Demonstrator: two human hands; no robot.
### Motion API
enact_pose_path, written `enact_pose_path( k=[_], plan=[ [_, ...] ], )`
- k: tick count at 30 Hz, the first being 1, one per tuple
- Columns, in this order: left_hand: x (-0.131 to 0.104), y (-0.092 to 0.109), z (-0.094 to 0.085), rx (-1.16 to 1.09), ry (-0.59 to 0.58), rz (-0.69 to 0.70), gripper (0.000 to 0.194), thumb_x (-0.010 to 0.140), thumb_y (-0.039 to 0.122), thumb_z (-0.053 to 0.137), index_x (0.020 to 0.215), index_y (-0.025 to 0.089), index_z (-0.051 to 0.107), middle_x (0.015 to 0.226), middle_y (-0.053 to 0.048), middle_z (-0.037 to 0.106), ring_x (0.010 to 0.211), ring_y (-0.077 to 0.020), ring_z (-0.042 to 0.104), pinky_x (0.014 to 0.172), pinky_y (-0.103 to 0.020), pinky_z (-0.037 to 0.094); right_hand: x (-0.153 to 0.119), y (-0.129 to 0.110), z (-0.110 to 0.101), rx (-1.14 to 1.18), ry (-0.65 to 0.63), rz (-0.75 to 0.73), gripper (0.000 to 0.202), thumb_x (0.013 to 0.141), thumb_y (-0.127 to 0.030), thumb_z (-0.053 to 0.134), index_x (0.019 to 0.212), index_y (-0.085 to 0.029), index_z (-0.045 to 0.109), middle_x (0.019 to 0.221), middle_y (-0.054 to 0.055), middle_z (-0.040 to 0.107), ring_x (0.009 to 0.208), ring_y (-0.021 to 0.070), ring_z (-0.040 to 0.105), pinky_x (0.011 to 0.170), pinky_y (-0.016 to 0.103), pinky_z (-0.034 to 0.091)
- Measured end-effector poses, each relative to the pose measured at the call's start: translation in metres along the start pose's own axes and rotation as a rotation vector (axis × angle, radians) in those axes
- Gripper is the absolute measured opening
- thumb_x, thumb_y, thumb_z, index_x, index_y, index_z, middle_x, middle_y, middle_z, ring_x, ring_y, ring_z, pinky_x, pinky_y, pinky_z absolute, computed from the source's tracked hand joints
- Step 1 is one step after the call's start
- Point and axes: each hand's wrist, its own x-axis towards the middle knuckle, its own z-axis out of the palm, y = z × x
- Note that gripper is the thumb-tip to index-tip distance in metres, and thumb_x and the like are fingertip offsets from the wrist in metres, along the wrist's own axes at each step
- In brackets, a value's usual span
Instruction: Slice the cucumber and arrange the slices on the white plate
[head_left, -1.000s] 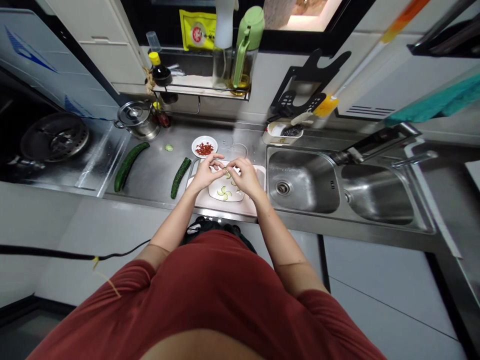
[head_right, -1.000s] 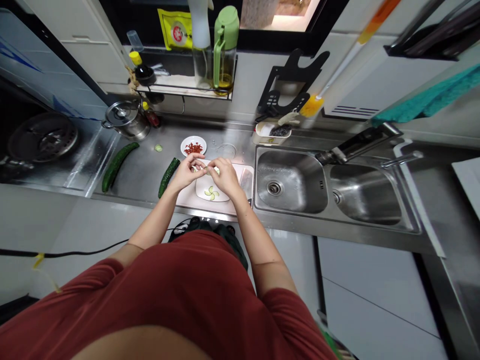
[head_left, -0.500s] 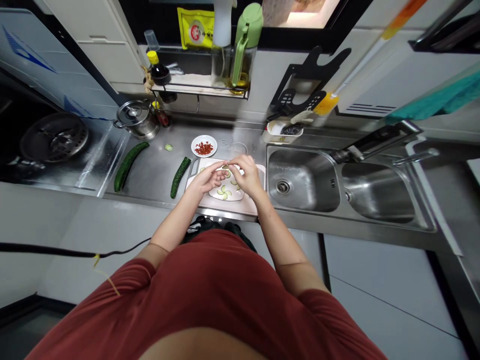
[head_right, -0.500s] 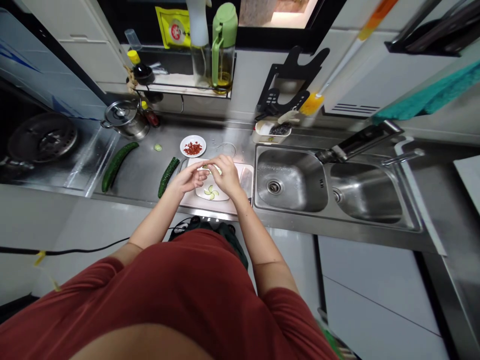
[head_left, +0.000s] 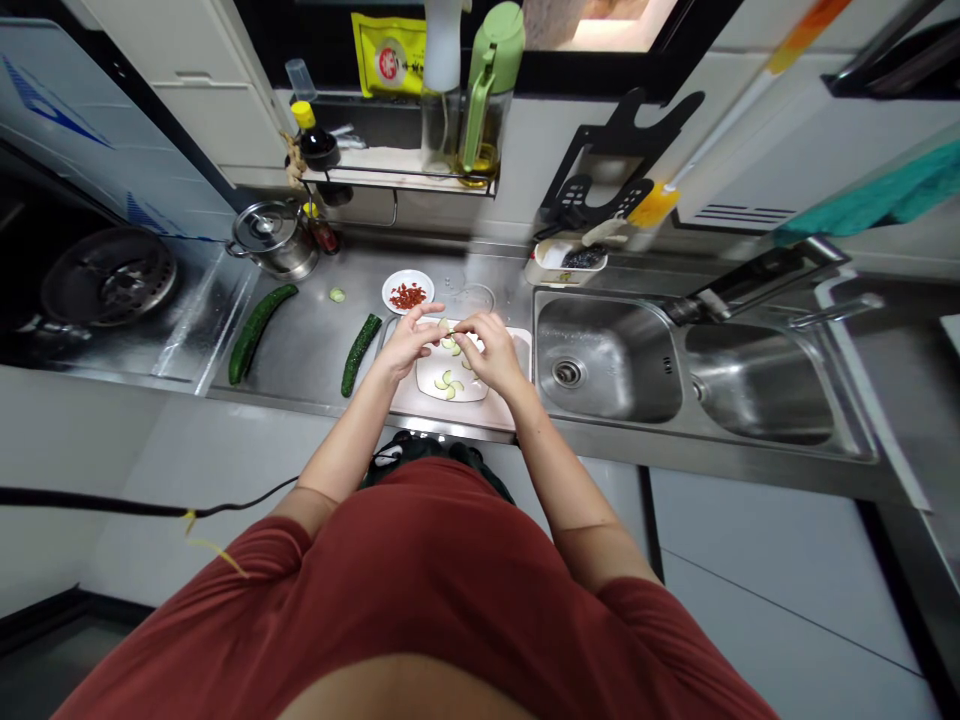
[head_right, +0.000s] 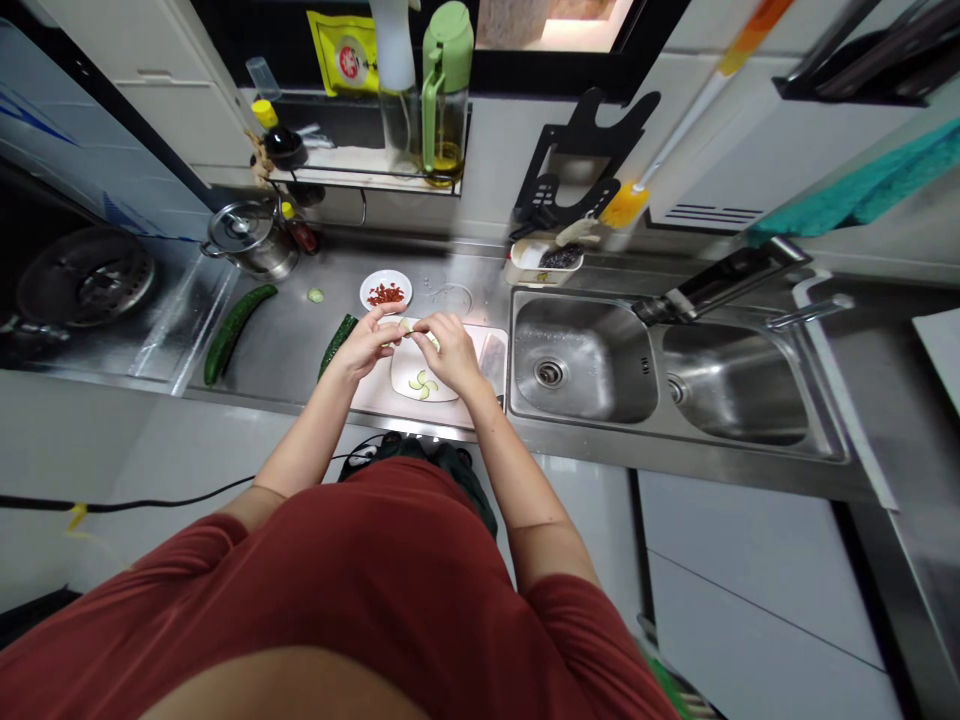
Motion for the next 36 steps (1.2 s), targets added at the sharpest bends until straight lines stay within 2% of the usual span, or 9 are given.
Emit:
enact_pose_path(
  k=[4, 11, 19, 36],
  plan=[
    [-0.001, 0.004, -0.001, 0.096, 0.024, 0.126, 0.051, 0.069, 0.031, 0.074, 0.115, 0.024, 0.055, 0.07, 0.005, 0.059, 0.057, -0.0061, 0.051, 0.049, -0.017, 0.034, 0.001, -0.001, 0.001, -0.005, 0.0, -0.003, 0.027, 0.098, -0.042, 0.044, 0.094, -0.024, 0.063, 0.09, 0.005, 0.063, 0.089, 0.0225, 0.053, 0.085, 0.037, 0.039],
    [-0.003, 0.01, -0.003, 0.17, -0.033, 0.264, 0.055, 0.07, 0.031, 0.076, 0.119, 0.023, 0.053, 0.073, 0.004, 0.057, 0.061, -0.0067, 0.052, 0.061, -0.02, 0.044, 0.002, -0.003, 0.0, 0.0, -0.016, 0.0, 0.028, 0.098, -0.042, 0.044, 0.091, -0.024, 0.063, 0.088, 0.005, 0.063, 0.087, 0.0225, 0.053, 0.083, 0.037, 0.039],
    [0.0, 0.01, -0.008, 0.21, -0.062, 0.311, 0.054, 0.069, 0.031, 0.077, 0.118, 0.023, 0.055, 0.081, 0.002, 0.06, 0.067, -0.0079, 0.055, 0.067, -0.022, 0.046, 0.005, -0.006, -0.002, 0.067, -0.068, 0.026, 0.025, 0.096, -0.041, 0.046, 0.089, -0.024, 0.063, 0.086, 0.003, 0.063, 0.084, 0.0214, 0.054, 0.081, 0.036, 0.041],
    [-0.001, 0.011, -0.006, 0.33, -0.048, 0.382, 0.05, 0.073, 0.034, 0.074, 0.119, 0.02, 0.058, 0.082, 0.0, 0.061, 0.067, -0.009, 0.053, 0.062, -0.02, 0.041, 0.007, 0.0, 0.01, 0.243, -0.038, 0.187, 0.027, 0.088, -0.045, 0.054, 0.078, -0.021, 0.062, 0.074, 0.001, 0.064, 0.069, 0.016, 0.056, 0.065, 0.028, 0.044]
  ],
)
